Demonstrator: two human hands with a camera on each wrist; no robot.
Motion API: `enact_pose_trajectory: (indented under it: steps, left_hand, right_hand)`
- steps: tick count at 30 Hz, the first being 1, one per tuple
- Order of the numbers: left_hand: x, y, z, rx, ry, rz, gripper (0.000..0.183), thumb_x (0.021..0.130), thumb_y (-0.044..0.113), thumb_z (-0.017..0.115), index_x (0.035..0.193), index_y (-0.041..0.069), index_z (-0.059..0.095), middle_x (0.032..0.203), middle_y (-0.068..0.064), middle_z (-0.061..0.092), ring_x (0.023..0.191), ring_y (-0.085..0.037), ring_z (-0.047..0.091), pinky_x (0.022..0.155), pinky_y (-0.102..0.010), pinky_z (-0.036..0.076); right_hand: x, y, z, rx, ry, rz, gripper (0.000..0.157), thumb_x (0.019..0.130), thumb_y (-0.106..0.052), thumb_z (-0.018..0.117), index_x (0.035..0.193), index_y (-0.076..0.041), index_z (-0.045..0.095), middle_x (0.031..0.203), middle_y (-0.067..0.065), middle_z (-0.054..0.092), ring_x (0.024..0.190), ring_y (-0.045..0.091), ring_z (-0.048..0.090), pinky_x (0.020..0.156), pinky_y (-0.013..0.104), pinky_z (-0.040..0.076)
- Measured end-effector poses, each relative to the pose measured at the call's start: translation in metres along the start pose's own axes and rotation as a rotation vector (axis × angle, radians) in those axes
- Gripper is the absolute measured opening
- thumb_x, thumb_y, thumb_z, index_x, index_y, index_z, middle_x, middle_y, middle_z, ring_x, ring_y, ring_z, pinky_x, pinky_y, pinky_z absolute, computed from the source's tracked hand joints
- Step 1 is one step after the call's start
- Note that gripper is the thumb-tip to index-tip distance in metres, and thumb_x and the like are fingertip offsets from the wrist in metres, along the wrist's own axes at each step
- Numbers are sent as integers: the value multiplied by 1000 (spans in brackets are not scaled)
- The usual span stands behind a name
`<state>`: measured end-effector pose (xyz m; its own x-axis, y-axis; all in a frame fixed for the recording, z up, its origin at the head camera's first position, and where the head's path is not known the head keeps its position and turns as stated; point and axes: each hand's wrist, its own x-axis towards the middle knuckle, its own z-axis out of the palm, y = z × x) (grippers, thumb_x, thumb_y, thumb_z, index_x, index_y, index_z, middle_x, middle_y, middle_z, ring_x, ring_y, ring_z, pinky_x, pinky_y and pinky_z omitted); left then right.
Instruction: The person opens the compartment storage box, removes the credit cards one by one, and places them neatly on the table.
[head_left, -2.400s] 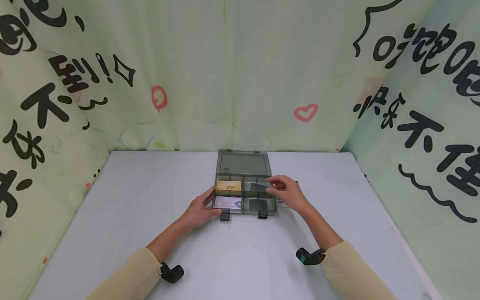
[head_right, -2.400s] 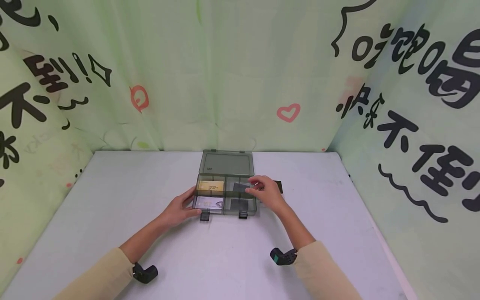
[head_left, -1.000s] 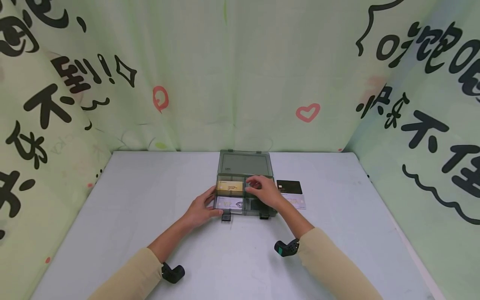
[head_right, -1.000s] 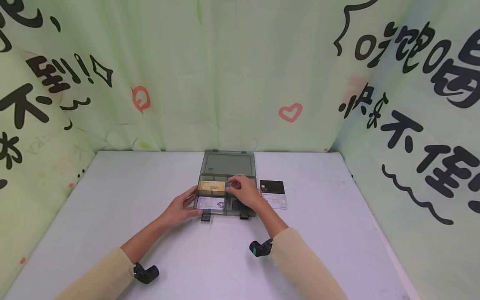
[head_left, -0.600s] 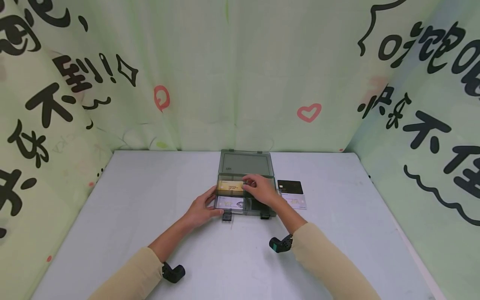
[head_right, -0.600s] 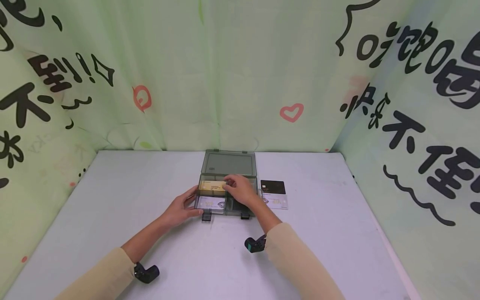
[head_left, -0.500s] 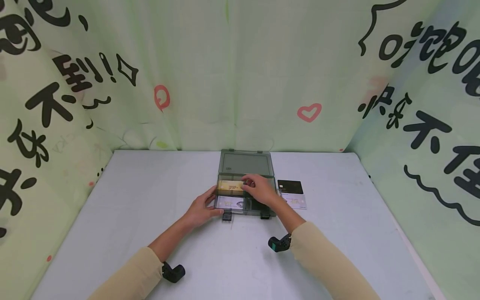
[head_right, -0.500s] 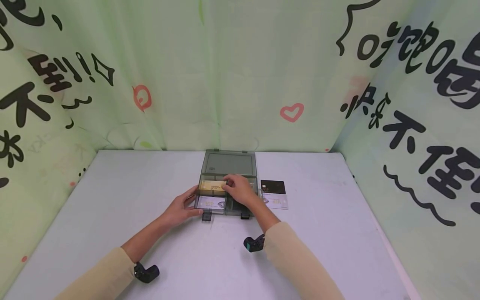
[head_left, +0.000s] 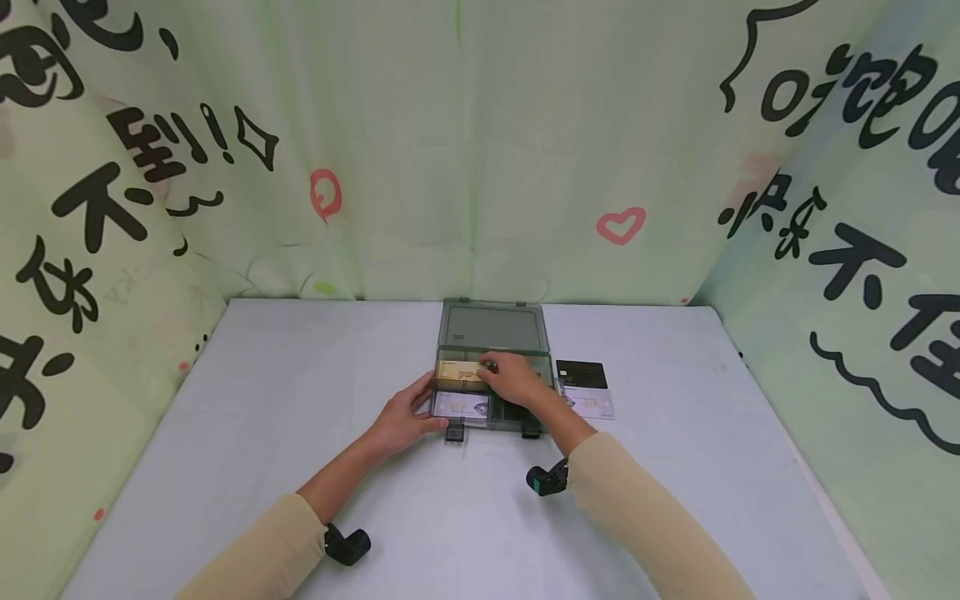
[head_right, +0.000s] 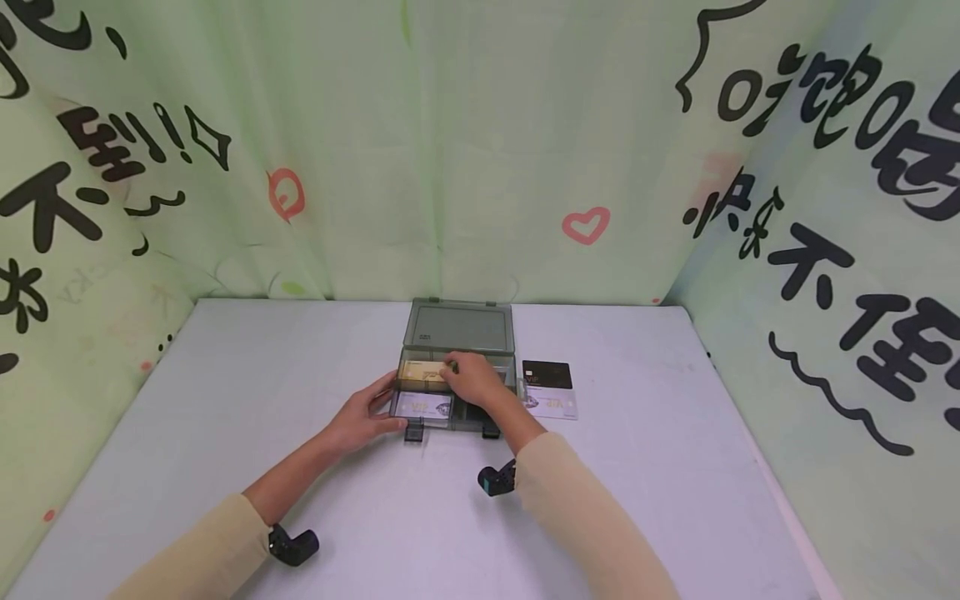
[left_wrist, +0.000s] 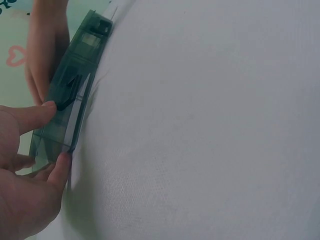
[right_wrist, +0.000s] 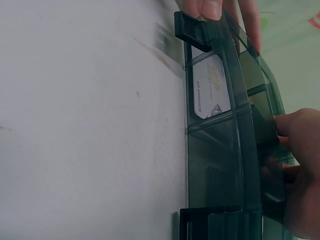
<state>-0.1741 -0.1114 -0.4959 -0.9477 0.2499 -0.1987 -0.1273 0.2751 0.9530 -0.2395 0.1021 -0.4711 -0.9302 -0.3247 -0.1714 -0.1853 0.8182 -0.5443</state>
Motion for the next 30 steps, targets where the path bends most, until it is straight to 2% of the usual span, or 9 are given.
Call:
enact_pose_trajectory:
  steps: [3,8,13,16,18,22,25,30]
  left_hand:
    - [0,0,0,-6,0,2,91,80,1,76,154,17,26,158,-14,28,143,-29,34,106,-37,48]
    - [0,-1,1,5,0,4,90,80,1,76,154,17,26,159,-14,27,143,-30,34,106,-36,48]
    - [1,-3,0,14,8,-9,91,80,2,76,154,20,27,159,-11,28,144,-27,35,106,-35,48]
    - [1,-3,0,14,10,-14,91,80,2,76,154,21,27,159,-11,28,144,-27,35,106,-35,48]
    - [1,-2,0,14,6,-8,91,80,3,76,154,20,27,159,-12,27,144,-27,34,107,-35,48]
    - [1,-2,0,16,7,-7,91,80,3,76,154,19,26,159,-12,28,144,-28,34,106,-35,48]
    - [1,-3,1,18,11,-16,91,80,2,76,154,20,27,159,-10,29,144,-26,34,107,-34,48]
    - [2,-3,1,20,13,-23,91,80,3,77,154,21,26,159,-9,29,144,-25,34,107,-33,47]
  right_hand:
    - [1,-1,0,-4,-16,16,37,101,-31,50,131,-11,58,128,13,62,116,29,59,95,47,53]
    - [2,-2,1,-23,-28,41,33,101,-32,50,127,-13,58,126,14,63,107,29,62,85,46,53]
    - [3,-3,2,-12,-22,35,32,101,-32,50,125,-13,57,124,15,64,103,29,62,84,46,53]
    - [4,-2,3,5,-7,26,32,101,-33,50,125,-13,56,115,13,66,94,25,61,77,42,52]
    - [3,-1,3,35,7,19,30,101,-33,50,123,-13,54,99,11,64,79,21,57,67,36,47]
    - [2,2,4,129,38,-8,17,102,-27,49,113,-14,48,68,2,44,56,16,36,52,27,32]
    - [1,3,3,161,49,-29,8,101,-20,48,104,-13,47,65,-1,36,55,15,31,52,26,30]
    - [-1,3,2,145,69,-42,8,100,-17,49,98,-10,52,71,0,40,64,16,37,62,28,35]
